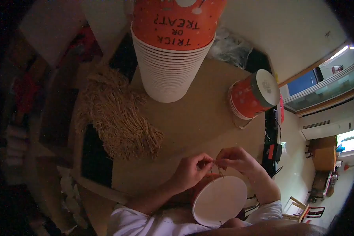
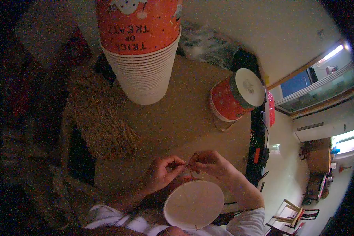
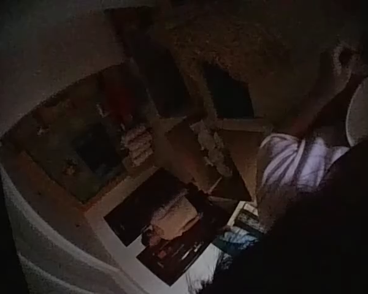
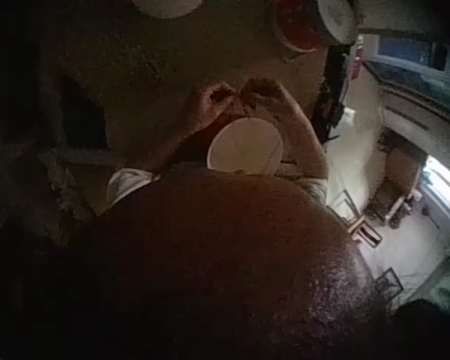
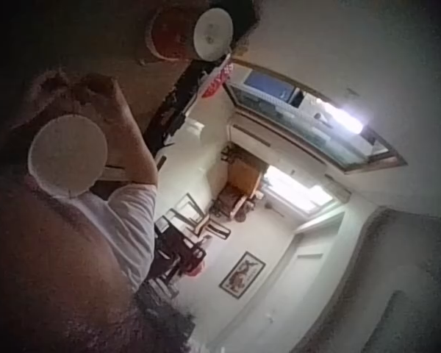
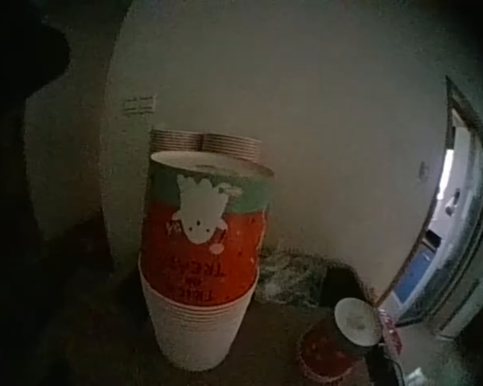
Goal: Attaching carry strings to paper Halloween-themed buckets for product assembly.
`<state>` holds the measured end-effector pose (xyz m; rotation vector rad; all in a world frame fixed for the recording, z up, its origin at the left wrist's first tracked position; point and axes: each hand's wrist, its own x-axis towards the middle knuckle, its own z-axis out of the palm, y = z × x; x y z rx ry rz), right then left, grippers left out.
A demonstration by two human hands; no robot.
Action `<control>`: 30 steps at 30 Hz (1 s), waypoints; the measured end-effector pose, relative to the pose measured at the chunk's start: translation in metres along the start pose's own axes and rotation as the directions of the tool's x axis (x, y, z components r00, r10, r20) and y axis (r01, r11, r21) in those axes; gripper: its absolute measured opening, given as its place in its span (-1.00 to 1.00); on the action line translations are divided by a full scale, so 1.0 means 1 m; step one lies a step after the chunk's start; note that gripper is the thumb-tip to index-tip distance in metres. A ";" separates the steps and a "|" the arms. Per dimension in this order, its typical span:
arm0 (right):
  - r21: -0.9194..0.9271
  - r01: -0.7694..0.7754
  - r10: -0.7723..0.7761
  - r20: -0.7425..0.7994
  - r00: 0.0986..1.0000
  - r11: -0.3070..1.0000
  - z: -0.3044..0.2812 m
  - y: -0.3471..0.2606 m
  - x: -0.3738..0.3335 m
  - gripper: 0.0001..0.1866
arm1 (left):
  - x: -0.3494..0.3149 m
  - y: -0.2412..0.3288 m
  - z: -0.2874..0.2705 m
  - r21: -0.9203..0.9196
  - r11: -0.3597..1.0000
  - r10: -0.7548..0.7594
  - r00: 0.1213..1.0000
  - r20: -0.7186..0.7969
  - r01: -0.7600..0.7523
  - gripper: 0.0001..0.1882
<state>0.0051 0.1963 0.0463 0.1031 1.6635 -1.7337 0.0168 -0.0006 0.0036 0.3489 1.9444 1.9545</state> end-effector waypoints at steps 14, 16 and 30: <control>-0.119 -0.064 0.062 -0.021 0.998 0.991 0.003 -0.005 -0.001 -0.86 | 0.001 -0.001 0.003 -0.058 0.996 0.070 0.996 -0.050 -0.073 -0.60; -0.163 -0.062 0.057 -0.031 0.998 0.985 0.007 -0.009 -0.002 -0.85 | 0.001 0.000 0.003 -0.045 0.997 0.065 0.997 -0.049 -0.067 -0.60; 0.105 -0.124 0.113 0.103 0.988 0.987 0.014 -0.015 -0.003 -0.88 | 0.001 0.009 -0.002 -0.624 0.748 -0.194 0.974 0.120 0.226 -0.62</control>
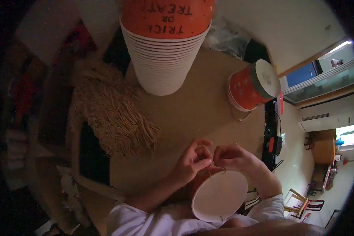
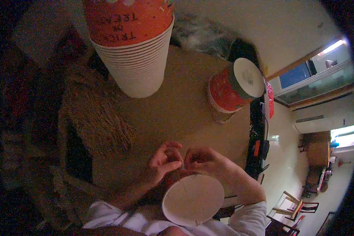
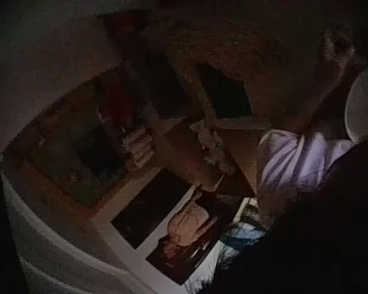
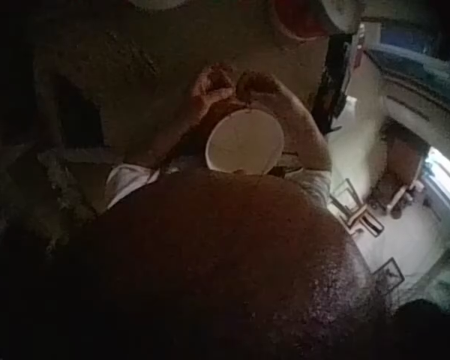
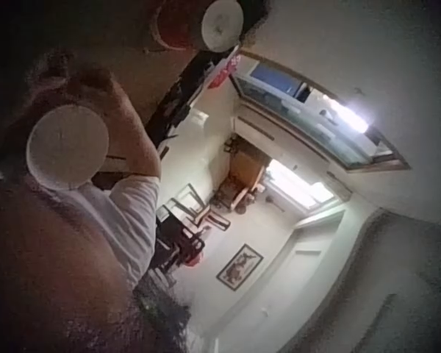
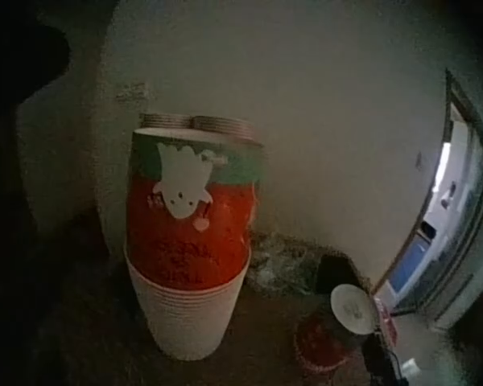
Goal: Attaching carry strings to paper Halloween-themed buckets for product assembly.
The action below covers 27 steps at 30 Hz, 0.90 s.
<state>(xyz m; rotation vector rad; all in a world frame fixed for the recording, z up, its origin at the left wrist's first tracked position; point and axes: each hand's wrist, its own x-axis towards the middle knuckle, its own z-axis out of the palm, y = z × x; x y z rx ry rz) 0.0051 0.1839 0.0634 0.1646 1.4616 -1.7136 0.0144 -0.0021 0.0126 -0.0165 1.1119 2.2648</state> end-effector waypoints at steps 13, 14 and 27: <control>0.062 0.012 -0.014 0.028 1.000 0.998 -0.008 0.018 -0.009 -0.89 | -0.007 -0.011 -0.022 0.171 0.985 0.023 0.999 -0.027 -0.018 -0.63; 0.052 0.074 -0.074 0.010 0.997 0.996 -0.009 0.023 -0.010 -0.91 | -0.007 -0.012 -0.022 0.342 0.939 0.020 1.000 0.001 -0.019 -0.65; -0.393 0.387 -0.393 0.068 0.917 0.834 -0.019 0.036 -0.009 -0.79 | 0.010 -0.019 -0.009 0.657 0.751 0.082 0.997 0.001 -0.062 -0.89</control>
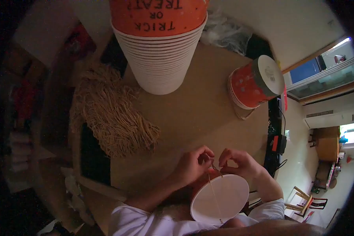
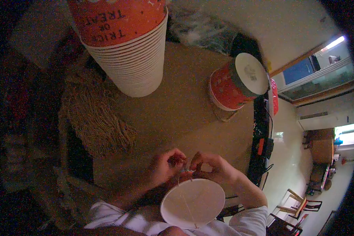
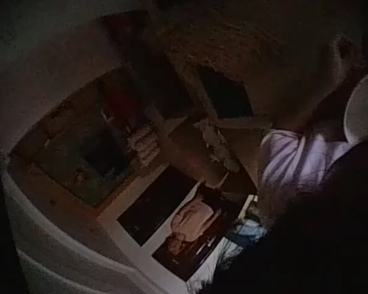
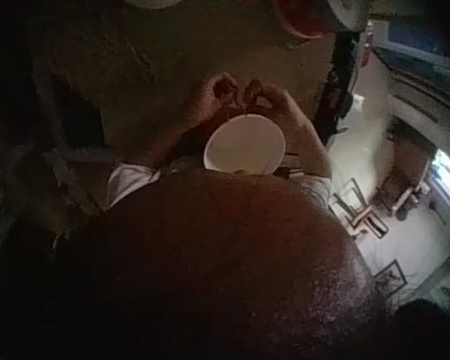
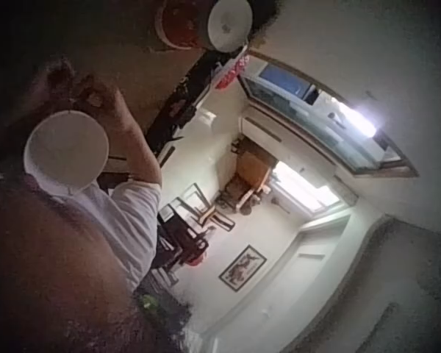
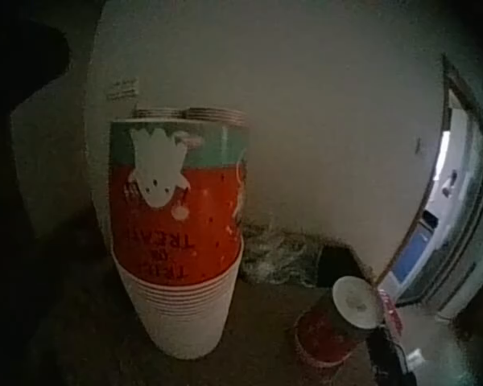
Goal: Attaching carry strings to paper Halloween-themed buckets for product assembly.
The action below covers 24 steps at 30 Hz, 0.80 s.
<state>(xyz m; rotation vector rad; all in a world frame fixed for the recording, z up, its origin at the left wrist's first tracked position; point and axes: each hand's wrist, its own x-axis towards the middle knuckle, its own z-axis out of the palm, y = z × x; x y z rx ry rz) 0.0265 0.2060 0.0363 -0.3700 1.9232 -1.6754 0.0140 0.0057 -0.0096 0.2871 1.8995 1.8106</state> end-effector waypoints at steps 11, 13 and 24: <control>-0.422 0.139 -0.152 0.004 0.988 0.896 -0.001 -0.004 0.012 -0.83 | 0.001 -0.006 -0.017 0.064 0.993 0.087 0.988 0.127 -0.095 -0.89; -0.481 0.192 -0.203 0.029 0.979 0.856 -0.001 -0.003 0.013 -0.82 | 0.000 0.000 -0.019 0.234 0.949 0.173 0.968 0.183 -0.213 -0.89; -0.479 0.268 -0.296 0.019 0.955 0.836 0.000 0.013 0.015 -0.82 | 0.000 0.005 -0.007 0.133 0.989 0.058 0.997 0.056 -0.065 -0.91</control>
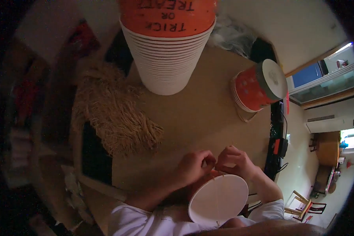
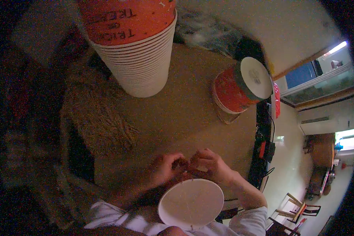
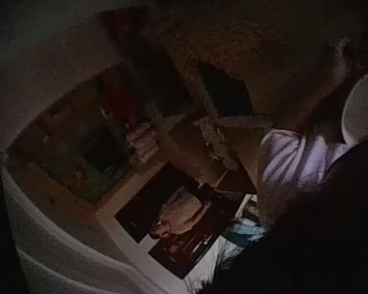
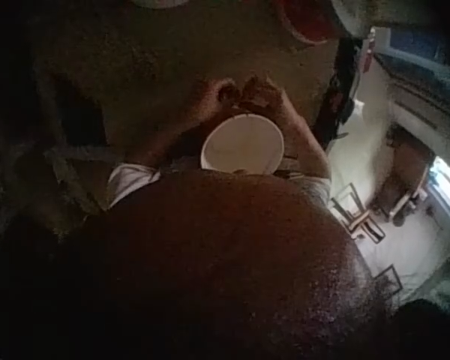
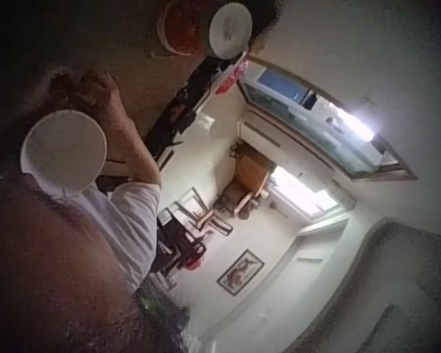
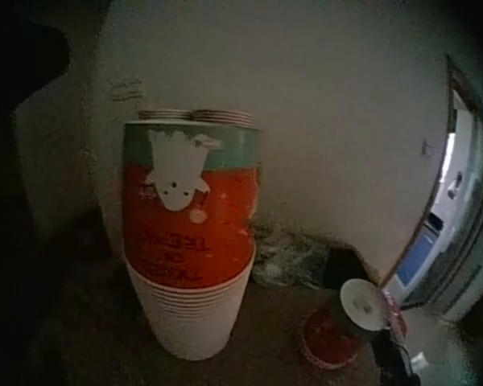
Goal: Attaching carry strings to paper Halloween-themed buckets for product assembly.
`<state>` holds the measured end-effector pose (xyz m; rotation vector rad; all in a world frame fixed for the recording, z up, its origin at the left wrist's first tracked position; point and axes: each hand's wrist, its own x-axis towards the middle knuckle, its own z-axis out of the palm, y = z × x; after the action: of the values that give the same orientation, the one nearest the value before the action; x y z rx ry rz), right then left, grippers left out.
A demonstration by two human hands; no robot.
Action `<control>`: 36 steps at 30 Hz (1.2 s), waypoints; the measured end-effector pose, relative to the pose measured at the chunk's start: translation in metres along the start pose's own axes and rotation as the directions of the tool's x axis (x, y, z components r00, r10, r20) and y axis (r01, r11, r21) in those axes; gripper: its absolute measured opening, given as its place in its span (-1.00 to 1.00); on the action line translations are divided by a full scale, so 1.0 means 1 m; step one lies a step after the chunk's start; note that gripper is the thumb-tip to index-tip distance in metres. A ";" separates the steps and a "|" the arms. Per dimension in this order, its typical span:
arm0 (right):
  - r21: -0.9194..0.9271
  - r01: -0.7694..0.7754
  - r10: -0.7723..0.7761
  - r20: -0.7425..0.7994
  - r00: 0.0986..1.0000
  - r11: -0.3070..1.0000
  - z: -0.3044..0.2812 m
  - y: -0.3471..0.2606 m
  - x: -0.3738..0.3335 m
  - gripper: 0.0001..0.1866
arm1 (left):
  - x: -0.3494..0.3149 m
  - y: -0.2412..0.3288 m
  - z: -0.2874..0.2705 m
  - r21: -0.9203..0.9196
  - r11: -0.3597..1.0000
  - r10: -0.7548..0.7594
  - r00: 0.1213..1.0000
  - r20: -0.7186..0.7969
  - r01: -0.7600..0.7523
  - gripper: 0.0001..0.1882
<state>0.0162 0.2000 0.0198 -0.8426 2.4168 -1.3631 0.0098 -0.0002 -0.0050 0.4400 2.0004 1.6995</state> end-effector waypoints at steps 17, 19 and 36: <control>0.091 0.058 -0.062 0.046 0.997 0.994 -0.006 -0.007 0.000 -0.83 | -0.004 -0.005 0.003 -0.015 0.999 -0.032 0.999 -0.008 0.032 -0.87; 0.118 0.054 -0.062 0.059 0.996 0.992 -0.008 -0.011 0.002 -0.83 | -0.005 0.003 0.000 -0.007 0.999 -0.032 0.999 -0.041 0.032 -0.90; -0.051 0.193 -0.189 0.071 0.979 0.980 -0.007 -0.008 0.007 -0.84 | -0.009 0.005 0.003 0.080 0.997 0.029 0.996 -0.086 -0.022 -0.90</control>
<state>0.0107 0.1977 0.0309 -1.1427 2.3863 -1.3114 0.0186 -0.0020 0.0010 0.4262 2.1390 1.6862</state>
